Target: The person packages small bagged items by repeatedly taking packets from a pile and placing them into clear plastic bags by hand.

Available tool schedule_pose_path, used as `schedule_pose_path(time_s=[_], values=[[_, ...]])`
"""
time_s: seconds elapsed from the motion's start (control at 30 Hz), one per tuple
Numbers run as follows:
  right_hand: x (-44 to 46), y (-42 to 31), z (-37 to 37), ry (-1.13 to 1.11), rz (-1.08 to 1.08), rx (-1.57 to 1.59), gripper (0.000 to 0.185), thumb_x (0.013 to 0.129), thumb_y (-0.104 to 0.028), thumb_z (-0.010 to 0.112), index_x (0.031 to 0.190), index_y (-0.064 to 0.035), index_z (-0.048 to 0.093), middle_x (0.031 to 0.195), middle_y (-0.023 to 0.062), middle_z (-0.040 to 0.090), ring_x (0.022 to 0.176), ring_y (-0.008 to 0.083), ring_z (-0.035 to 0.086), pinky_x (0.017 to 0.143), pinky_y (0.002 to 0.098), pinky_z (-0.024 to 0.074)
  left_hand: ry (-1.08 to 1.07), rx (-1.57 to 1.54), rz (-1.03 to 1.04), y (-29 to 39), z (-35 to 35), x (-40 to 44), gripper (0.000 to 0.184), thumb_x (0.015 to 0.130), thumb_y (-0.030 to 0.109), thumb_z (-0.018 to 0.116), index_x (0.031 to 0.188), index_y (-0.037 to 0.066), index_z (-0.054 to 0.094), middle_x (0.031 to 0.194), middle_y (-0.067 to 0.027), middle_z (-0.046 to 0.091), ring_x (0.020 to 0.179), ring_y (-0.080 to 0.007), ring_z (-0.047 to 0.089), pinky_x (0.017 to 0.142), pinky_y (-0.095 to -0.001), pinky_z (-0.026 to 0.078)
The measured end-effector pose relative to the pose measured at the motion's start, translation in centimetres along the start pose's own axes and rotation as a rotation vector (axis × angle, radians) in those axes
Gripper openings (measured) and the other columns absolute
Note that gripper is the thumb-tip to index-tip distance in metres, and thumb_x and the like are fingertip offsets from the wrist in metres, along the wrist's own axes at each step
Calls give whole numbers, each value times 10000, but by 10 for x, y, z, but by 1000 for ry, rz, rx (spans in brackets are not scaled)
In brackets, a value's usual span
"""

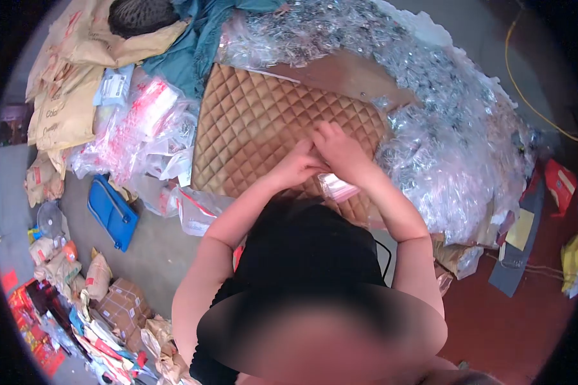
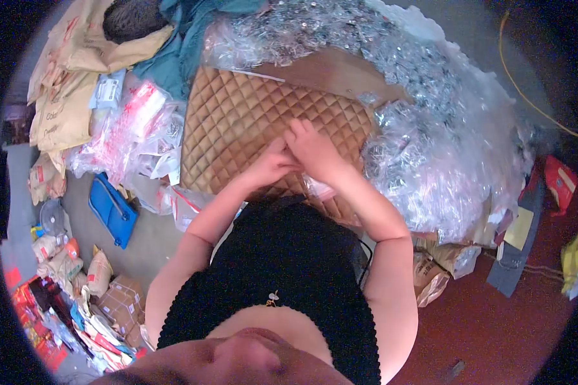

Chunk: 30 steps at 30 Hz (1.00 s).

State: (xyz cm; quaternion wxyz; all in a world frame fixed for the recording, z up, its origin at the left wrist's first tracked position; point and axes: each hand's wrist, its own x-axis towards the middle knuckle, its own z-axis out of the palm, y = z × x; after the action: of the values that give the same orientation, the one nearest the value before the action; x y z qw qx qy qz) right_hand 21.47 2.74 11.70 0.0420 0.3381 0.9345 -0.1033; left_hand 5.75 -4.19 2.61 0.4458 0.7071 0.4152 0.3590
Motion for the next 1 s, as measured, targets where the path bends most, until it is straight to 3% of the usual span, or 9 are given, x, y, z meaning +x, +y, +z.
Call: schedule_pose_path(time_s=[0.07, 0.23, 0.5, 0.6, 0.63, 0.67, 0.73, 0.83, 1.0], values=[[-12, 20, -27, 281, -265, 484, 528, 646, -44, 751, 1139, -68, 561, 1228, 97, 487, 1194, 295, 469, 863, 335, 508, 24, -47, 62, 10, 3, 4, 192, 769, 74, 725, 944, 147, 754, 1342, -142, 475, 1278, -333, 423, 1071, -430, 341], [-50, 65, 16, 281, 304, 1246, 403, 768, 37, 704, 1138, -49, 569, 1162, 86, 559, 1052, 164, 594, 862, 283, 514, 19, 33, 234, 22, 10, 24, 194, 773, 77, 707, 941, 159, 758, 1289, -126, 525, 1272, -321, 432, 1071, -418, 339], [-84, 53, 54, 301, 334, 1507, 312, 830, 73, 654, 1108, -40, 572, 1006, 23, 631, 963, 112, 613, 849, 262, 501, -137, 1, 151, 14, 41, 41, 213, 768, 61, 682, 944, 156, 756, 1243, -131, 559, 1221, -324, 468, 1049, -417, 352], [-88, 61, 55, 720, 460, 859, 431, 863, -52, 678, 1250, -66, 488, 1241, 78, 541, 1115, 161, 547, 958, 350, 447, -98, 27, 209, 17, 43, 43, 215, 769, 53, 672, 942, 150, 753, 1241, -117, 568, 1224, -317, 470, 1049, -413, 352], [-89, 65, 66, 783, 471, 1265, 496, 869, -123, 685, 1305, -88, 451, 1289, 81, 490, 1150, 191, 519, 977, 380, 428, -102, 30, 207, 18, 43, 44, 215, 769, 53, 672, 942, 150, 753, 1241, -117, 568, 1224, -317, 470, 1049, -413, 352], [-97, 71, 72, 786, 469, 1268, 496, 869, -123, 685, 1305, -88, 451, 1289, 81, 490, 1150, 191, 519, 977, 380, 428, -90, 17, 223, 19, 42, 45, 214, 770, 49, 669, 942, 147, 750, 1248, -110, 571, 1229, -312, 468, 1048, -413, 354], [-116, 86, 83, 120, 807, 2104, 471, 884, -171, 668, 1303, -88, 470, 1229, 62, 531, 1111, 184, 541, 936, 344, 447, -79, 6, 241, 22, 42, 48, 214, 770, 45, 666, 942, 144, 748, 1256, -104, 573, 1234, -307, 467, 1047, -412, 357], [-121, 90, 110, -20, 507, 1741, 479, 887, -264, 654, 1297, -70, 498, 1268, 75, 556, 1109, 187, 559, 915, 336, 455, -38, -1, 241, 23, 42, 50, 182, 765, 50, 683, 912, 140, 743, 1196, -64, 600, 1184, -293, 495, 1011, -412, 392], [-99, 108, 138, 66, 511, 1263, 460, 869, -264, 662, 1277, -99, 531, 1219, 97, 601, 1028, 206, 617, 841, 341, 495, 14, 190, 149, 1, 24, 33, 128, 787, 115, 692, 910, 109, 726, 1060, -28, 665, 1115, -276, 560, 959, -385, 443]])
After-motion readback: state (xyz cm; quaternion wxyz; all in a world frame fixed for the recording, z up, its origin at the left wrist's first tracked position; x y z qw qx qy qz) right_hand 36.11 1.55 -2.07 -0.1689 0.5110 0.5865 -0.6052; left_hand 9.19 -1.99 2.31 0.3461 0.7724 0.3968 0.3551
